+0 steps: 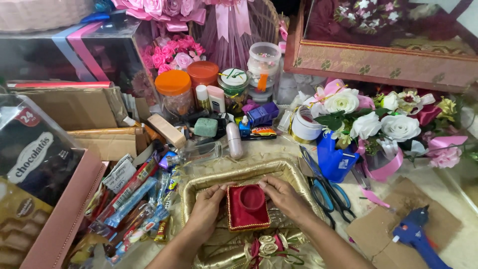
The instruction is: Decorating a small gift box and tray with gold ribbons and tinsel in a workshop.
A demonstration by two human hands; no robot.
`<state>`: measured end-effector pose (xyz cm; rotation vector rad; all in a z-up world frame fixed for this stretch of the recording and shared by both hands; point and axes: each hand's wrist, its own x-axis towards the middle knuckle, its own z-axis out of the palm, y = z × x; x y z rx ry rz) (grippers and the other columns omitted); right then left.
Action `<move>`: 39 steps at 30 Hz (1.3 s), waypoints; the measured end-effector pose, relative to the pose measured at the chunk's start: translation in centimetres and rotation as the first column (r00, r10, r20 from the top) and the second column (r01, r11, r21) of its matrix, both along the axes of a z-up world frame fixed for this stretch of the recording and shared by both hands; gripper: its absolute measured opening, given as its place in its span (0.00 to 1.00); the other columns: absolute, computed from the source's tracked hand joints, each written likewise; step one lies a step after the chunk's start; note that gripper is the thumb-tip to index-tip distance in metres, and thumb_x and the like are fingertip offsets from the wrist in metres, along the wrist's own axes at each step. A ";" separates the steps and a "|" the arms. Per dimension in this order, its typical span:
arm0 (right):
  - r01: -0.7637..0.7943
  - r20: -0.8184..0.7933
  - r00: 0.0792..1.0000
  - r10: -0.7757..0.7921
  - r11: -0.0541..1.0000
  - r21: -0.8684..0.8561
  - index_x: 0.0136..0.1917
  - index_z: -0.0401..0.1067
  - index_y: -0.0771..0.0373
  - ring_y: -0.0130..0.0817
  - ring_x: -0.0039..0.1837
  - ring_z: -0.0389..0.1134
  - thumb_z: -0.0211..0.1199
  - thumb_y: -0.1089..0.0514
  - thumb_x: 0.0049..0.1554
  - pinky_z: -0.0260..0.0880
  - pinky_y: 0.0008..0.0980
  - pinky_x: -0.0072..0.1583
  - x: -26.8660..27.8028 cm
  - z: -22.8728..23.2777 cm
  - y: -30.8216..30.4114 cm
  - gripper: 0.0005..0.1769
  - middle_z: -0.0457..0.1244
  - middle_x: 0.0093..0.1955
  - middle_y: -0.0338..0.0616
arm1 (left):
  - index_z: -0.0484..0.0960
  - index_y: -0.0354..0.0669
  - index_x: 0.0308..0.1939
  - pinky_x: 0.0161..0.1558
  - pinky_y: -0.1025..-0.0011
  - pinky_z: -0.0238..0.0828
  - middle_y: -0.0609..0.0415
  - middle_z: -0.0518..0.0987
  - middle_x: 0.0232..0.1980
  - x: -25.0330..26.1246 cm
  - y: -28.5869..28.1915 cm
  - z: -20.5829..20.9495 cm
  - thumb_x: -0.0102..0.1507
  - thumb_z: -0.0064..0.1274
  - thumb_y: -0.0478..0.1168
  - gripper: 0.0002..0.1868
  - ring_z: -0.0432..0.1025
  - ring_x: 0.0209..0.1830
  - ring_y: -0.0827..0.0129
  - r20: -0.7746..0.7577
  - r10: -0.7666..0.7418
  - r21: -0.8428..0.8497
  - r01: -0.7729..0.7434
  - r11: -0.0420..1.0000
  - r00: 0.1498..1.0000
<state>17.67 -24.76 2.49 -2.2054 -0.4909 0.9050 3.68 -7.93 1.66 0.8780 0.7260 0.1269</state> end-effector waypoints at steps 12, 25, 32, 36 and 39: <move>-0.035 0.000 0.999 0.035 0.998 0.060 0.58 0.72 0.39 0.46 0.62 0.71 0.43 0.31 0.60 0.57 0.64 0.70 0.0 -0.9 -0.3 0.24 0.73 0.51 0.37 | 0.82 0.37 0.62 0.54 0.51 0.81 0.32 0.83 0.52 -0.4 -0.2 2.8 0.67 0.36 0.57 0.33 0.79 0.54 0.46 -0.079 -0.101 0.121 0.110 0.987 0.992; -0.053 0.105 0.994 0.033 0.980 0.191 0.55 0.75 0.45 0.31 0.47 0.73 0.47 0.35 0.60 0.73 0.33 0.56 0.3 -2.4 0.0 0.22 0.72 0.44 0.35 | 0.81 0.53 0.57 0.58 0.53 0.83 0.59 0.73 0.72 2.5 1.9 5.7 0.65 0.51 0.45 0.17 0.79 0.61 0.55 -0.059 -0.088 0.728 0.103 0.677 0.994; -0.079 0.165 0.985 0.042 0.972 0.222 0.55 0.76 0.51 0.33 0.57 0.75 0.46 0.32 0.58 0.73 0.33 0.58 0.6 -2.3 0.2 0.29 0.74 0.52 0.38 | 0.71 0.46 0.67 0.66 0.52 0.59 0.46 0.69 0.68 18.2 13.5 6.1 0.62 0.57 0.48 0.29 0.61 0.69 0.52 -0.005 -0.067 1.000 0.007 0.027 0.998; -0.122 0.154 0.984 0.094 0.975 0.185 0.53 0.74 0.50 0.28 0.50 0.72 0.47 0.35 0.61 0.66 0.26 0.52 1.1 -2.5 0.3 0.24 0.71 0.46 0.35 | 0.78 0.42 0.59 0.60 0.48 0.63 0.40 0.75 0.60 26.0 18.3 4.1 0.64 0.58 0.49 0.23 0.64 0.62 0.42 0.183 -0.044 0.964 -0.188 -0.190 0.982; -0.144 0.151 0.982 0.115 0.969 0.199 0.54 0.74 0.49 0.26 0.51 0.72 0.46 0.38 0.63 0.67 0.26 0.52 1.7 -3.0 0.4 0.22 0.71 0.47 0.32 | 0.78 0.43 0.58 0.53 0.50 0.67 0.41 0.78 0.53 29.1 18.7 3.7 0.65 0.54 0.52 0.22 0.67 0.56 0.44 0.137 0.012 0.934 -0.125 -0.334 0.990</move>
